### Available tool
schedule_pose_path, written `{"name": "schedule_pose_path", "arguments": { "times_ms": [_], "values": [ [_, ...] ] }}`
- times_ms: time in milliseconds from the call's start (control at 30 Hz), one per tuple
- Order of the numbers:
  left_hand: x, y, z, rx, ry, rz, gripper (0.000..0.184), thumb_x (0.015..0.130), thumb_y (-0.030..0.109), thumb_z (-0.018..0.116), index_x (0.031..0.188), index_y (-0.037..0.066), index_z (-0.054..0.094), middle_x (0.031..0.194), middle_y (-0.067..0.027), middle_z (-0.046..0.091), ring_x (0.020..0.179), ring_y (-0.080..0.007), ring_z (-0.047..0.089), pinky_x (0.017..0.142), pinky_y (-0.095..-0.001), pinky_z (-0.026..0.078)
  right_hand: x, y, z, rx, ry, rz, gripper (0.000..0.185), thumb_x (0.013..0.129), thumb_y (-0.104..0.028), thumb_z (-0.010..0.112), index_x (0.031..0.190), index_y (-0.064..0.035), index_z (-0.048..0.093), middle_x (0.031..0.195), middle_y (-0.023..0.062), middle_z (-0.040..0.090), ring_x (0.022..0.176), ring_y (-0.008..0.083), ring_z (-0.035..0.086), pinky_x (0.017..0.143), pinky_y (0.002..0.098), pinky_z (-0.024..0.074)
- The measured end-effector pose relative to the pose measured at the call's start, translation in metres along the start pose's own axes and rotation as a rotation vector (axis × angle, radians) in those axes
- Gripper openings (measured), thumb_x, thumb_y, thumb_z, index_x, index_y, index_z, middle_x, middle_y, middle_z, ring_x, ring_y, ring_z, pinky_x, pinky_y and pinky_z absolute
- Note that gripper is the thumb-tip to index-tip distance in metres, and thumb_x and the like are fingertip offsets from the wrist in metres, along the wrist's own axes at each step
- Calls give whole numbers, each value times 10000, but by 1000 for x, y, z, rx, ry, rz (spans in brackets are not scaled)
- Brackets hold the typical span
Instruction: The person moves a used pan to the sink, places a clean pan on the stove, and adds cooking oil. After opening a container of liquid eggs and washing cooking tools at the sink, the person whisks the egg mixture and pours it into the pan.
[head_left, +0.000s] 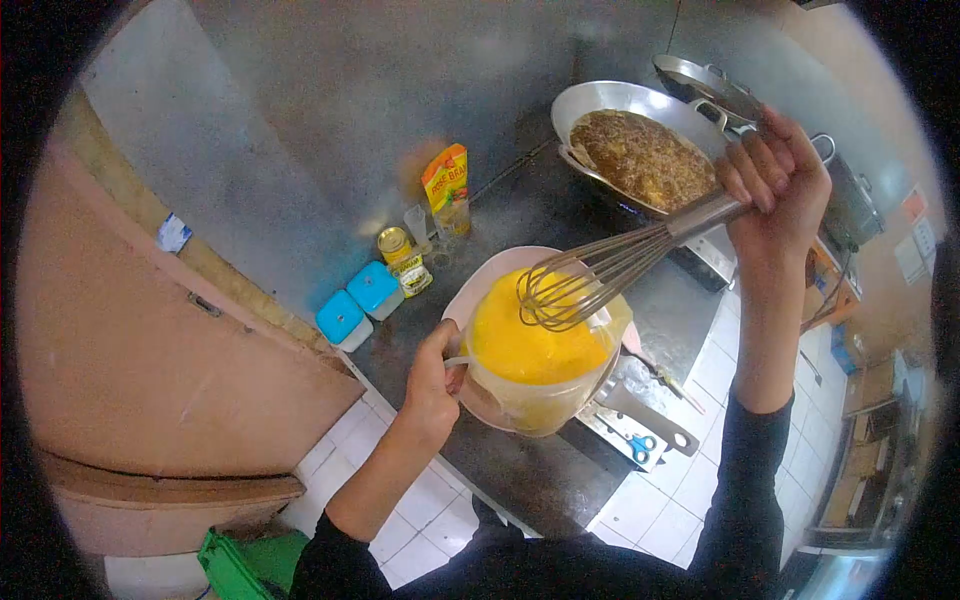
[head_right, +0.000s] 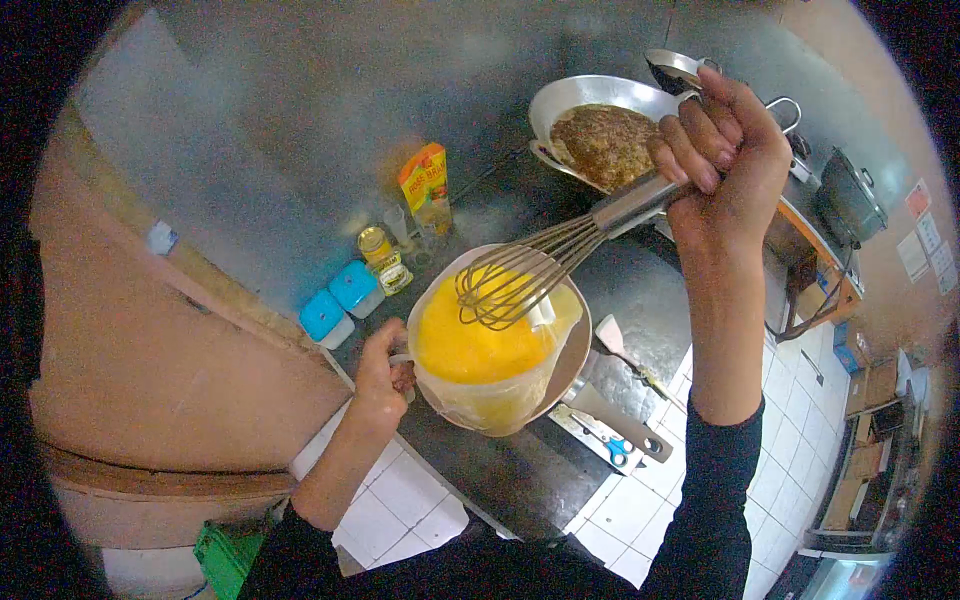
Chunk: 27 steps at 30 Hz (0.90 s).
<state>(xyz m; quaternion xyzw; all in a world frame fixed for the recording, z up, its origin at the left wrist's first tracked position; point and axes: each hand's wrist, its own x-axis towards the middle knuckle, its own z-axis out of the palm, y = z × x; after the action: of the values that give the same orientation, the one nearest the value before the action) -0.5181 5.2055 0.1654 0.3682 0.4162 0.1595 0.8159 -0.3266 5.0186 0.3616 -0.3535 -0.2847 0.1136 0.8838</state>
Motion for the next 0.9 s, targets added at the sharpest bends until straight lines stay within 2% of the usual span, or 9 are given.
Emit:
{"name": "schedule_pose_path", "arguments": {
  "times_ms": [133, 200, 267, 333, 433, 533, 700, 767, 900],
  "values": [
    [1, 0, -2, 69, -82, -34, 229, 752, 382, 606, 685, 193, 495, 528, 55, 442, 369, -67, 338, 351, -225, 220, 4, 1, 2, -12, 25, -1, 365, 841, -124, 486, 527, -177, 308, 410, -62, 237, 327, 67, 192, 357, 243, 223],
    [-7, 4, 9, -3, -20, -6, 278, 800, 305, 541, 580, 177, 429, 447, 61, 351, 334, -63, 262, 351, -239, 149, 6, 0, -1, -11, -33, -6, 365, 832, -112, 486, 523, -183, 306, 407, -70, 219, 332, 61, 183, 366, 251, 226],
    [1, -2, 7, -16, -4, -42, 274, 807, 325, 545, 597, 182, 443, 450, 56, 367, 321, -61, 271, 334, -234, 142, 14, -5, -19, 27, -76, 45, 321, 821, -134, 500, 556, -158, 321, 458, -27, 293, 340, 114, 245, 379, 254, 250],
    [1, -1, 14, -7, 148, -69, 261, 813, 341, 547, 619, 192, 458, 435, 53, 357, 312, -64, 273, 318, -223, 163, 20, 0, -32, 82, -420, -8, 288, 865, -145, 470, 579, -146, 441, 472, -50, 384, 411, 88, 372, 443, 257, 321],
    [4, -2, 13, 41, 170, -43, 246, 814, 347, 546, 634, 199, 467, 419, 53, 349, 304, -67, 272, 304, -219, 180, 9, 3, -1, -27, 120, -85, 160, 869, -213, 455, 844, -69, 520, 516, -60, 343, 372, 59, 282, 366, 226, 256],
    [-3, 3, 17, 64, 249, 7, 265, 794, 376, 572, 629, 205, 456, 391, 54, 333, 284, -65, 264, 284, -219, 201, -5, -18, 5, -35, 138, -53, 168, 846, -187, 440, 761, -63, 514, 492, -32, 355, 377, 84, 322, 373, 233, 274],
    [-5, 3, 5, 77, 81, -50, 375, 806, 409, 548, 527, 206, 401, 357, 75, 295, 271, -55, 264, 284, -204, 229, 9, -9, 6, -3, 202, -180, 240, 827, -179, 435, 628, -58, 489, 479, 32, 418, 383, 139, 395, 358, 278, 309],
    [-12, 6, 19, 68, 110, -30, 455, 834, 417, 499, 454, 217, 347, 322, 86, 245, 245, -55, 230, 263, -204, 225, 38, 4, 11, -102, 449, -151, 276, 833, -215, 475, 612, -113, 345, 568, 43, 403, 426, 195, 378, 413, 283, 313],
    [-7, 7, 14, 86, 88, -47, 491, 842, 441, 478, 430, 232, 310, 325, 83, 257, 243, -55, 237, 264, -202, 228, 56, 5, 9, -129, 442, -205, 232, 841, -224, 474, 692, -96, 350, 643, 62, 417, 508, 190, 400, 480, 299, 333]
  ]
}}
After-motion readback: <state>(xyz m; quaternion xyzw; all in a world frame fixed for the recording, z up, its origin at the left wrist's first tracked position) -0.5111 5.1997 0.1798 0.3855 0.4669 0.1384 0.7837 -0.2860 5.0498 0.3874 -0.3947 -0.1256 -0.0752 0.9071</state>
